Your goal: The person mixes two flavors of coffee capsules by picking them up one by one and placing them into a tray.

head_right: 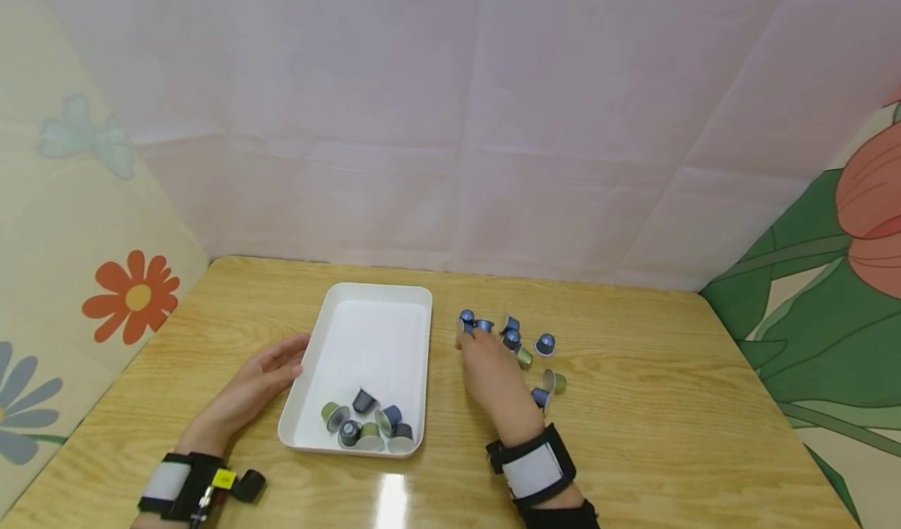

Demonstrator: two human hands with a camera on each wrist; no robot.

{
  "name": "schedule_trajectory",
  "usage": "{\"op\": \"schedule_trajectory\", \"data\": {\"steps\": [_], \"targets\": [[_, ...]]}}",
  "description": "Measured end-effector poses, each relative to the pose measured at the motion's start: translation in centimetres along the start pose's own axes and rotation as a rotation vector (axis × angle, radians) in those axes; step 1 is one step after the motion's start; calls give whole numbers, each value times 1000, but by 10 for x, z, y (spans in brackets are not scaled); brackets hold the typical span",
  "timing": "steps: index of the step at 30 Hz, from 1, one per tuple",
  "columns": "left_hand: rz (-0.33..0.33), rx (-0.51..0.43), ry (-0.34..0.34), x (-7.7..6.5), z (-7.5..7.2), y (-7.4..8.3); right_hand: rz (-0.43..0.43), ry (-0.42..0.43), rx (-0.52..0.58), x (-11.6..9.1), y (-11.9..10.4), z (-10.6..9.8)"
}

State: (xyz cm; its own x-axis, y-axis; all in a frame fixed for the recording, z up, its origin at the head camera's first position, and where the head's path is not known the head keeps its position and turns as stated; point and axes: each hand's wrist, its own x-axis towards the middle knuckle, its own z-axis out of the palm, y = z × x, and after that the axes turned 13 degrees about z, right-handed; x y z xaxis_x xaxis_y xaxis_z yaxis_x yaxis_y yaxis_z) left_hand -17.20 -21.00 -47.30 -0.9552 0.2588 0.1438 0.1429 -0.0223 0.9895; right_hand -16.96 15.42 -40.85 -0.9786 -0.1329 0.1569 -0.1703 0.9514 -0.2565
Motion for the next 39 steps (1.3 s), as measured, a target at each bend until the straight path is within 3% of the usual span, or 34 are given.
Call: {"op": "schedule_trajectory", "data": {"steps": [19,31,39], "targets": [[-2,11,-2,-1,0,0,-13,-30,-14,-11,-33,-19],[38,-46,-18,0,-1,-3,-199,108,-93,-22,-50,-22],[20,-65,-14,-2,-1,-1,-242,102,-134,-29,-62,-22]]}}
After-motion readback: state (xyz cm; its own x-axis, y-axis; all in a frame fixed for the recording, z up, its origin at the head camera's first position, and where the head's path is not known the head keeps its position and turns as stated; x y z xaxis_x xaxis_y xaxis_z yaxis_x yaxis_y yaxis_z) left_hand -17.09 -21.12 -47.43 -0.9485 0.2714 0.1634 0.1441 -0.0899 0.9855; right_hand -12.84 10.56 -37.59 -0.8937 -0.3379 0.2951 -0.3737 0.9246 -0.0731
